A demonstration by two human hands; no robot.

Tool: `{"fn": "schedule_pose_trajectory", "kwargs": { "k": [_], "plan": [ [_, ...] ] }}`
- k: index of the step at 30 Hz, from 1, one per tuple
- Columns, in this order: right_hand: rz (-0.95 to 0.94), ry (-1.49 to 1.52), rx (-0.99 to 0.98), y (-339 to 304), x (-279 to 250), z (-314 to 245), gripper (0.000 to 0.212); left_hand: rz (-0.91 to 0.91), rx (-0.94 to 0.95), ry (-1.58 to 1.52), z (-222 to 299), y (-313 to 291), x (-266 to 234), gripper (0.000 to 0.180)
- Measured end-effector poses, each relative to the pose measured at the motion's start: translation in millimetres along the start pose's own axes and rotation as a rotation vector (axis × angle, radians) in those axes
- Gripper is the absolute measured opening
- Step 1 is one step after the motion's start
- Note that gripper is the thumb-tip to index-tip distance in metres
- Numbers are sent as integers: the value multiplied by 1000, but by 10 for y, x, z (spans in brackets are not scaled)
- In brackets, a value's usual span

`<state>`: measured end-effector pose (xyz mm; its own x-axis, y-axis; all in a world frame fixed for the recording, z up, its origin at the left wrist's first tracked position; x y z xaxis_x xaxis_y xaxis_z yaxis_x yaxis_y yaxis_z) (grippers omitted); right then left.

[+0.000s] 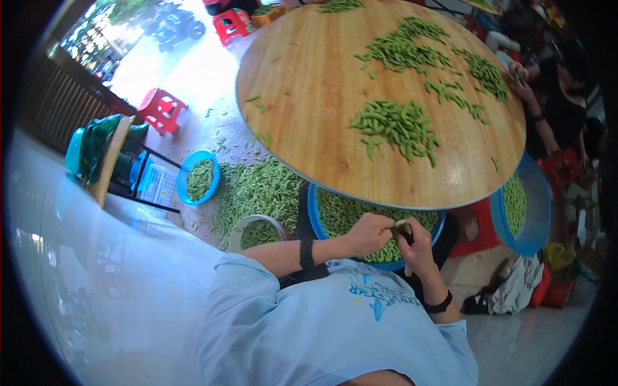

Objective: The person picks up edamame pods from a table, opens them with a tool to remove the beans, and drops the beans into a blue bowl. They also move pods on the table and drop the empty shells onto the floor.

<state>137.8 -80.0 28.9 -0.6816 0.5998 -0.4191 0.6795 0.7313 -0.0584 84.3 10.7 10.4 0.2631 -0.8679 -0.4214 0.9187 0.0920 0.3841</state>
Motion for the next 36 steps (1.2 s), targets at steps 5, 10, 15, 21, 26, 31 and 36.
{"fn": "schedule_pose_trajectory", "kwargs": {
  "k": [5, 10, 15, 21, 26, 31, 36],
  "plan": [
    [-24, 53, -57, 43, 58, -6, 16, -49, -140, -124, -170, -44, 11, 10],
    [-27, 37, -103, 32, 12, -12, 16, -135, -187, -122, -255, -38, 87, 11],
    [-58, 241, 91, 132, -75, 336, 10, -116, -230, -291, -297, -29, 138, 21],
    [-109, 562, 330, 156, -95, 593, 8, 97, -572, -905, -518, -234, 247, 29],
    [-122, 634, 386, 135, -95, 665, 7, 38, -541, -879, -458, -223, 212, 29],
    [-116, 542, 439, 145, -86, 683, 7, -48, -422, -582, -650, -250, 111, 31],
    [-125, 530, 412, 149, -4, 659, 8, 29, -235, -454, -740, -268, 20, 32]
  ]
}}
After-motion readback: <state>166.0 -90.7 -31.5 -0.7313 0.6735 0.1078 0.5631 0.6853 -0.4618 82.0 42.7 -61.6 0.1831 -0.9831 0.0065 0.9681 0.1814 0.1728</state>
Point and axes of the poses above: each hand's wrist, its own y-axis towards the middle knuckle, its own x-axis out of the palm, z = x × y, the point moved 10 cm from there along y, towards the middle knuckle, and after that the axes turned 15 degrees about x, right-handed, at the moved point
